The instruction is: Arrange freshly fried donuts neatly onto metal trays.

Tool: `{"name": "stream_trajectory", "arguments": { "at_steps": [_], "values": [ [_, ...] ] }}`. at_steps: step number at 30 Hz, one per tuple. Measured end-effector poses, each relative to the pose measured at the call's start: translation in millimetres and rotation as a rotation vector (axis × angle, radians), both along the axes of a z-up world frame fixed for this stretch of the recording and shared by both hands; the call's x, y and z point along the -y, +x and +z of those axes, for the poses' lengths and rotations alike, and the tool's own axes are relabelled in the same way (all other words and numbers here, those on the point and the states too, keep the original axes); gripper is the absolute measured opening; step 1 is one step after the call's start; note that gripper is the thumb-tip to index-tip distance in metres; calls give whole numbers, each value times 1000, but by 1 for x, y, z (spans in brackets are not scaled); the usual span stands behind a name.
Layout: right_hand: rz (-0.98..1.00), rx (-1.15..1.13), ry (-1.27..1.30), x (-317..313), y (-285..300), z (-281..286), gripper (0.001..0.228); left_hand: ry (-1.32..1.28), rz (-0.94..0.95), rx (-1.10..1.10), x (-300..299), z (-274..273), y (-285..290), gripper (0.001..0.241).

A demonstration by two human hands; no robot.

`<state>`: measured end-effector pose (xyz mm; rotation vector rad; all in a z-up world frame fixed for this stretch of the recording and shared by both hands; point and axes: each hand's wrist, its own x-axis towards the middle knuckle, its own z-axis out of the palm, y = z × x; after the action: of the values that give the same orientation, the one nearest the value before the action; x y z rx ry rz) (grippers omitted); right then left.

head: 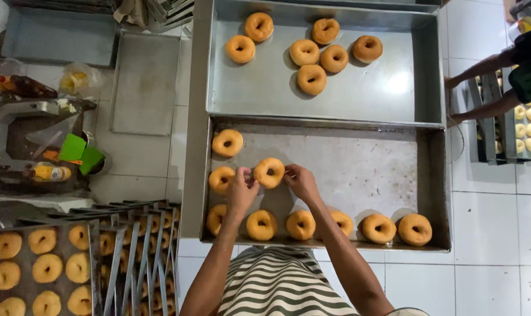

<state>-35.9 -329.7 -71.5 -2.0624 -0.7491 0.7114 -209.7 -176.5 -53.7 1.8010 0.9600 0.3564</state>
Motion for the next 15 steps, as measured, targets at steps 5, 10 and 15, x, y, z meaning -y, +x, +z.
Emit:
{"name": "stream_trajectory", "arguments": {
  "at_steps": [5,10,15],
  "values": [
    [46,174,-255,6,-16,23,33,155,-124,-164,5,9,-17,45],
    [-45,187,-173,0,-10,40,32,337,-145,-77,8,34,-27,41],
    [-33,228,13,-17,1,27,36,427,-174,-78,5,56,-11,44]
  ]
}}
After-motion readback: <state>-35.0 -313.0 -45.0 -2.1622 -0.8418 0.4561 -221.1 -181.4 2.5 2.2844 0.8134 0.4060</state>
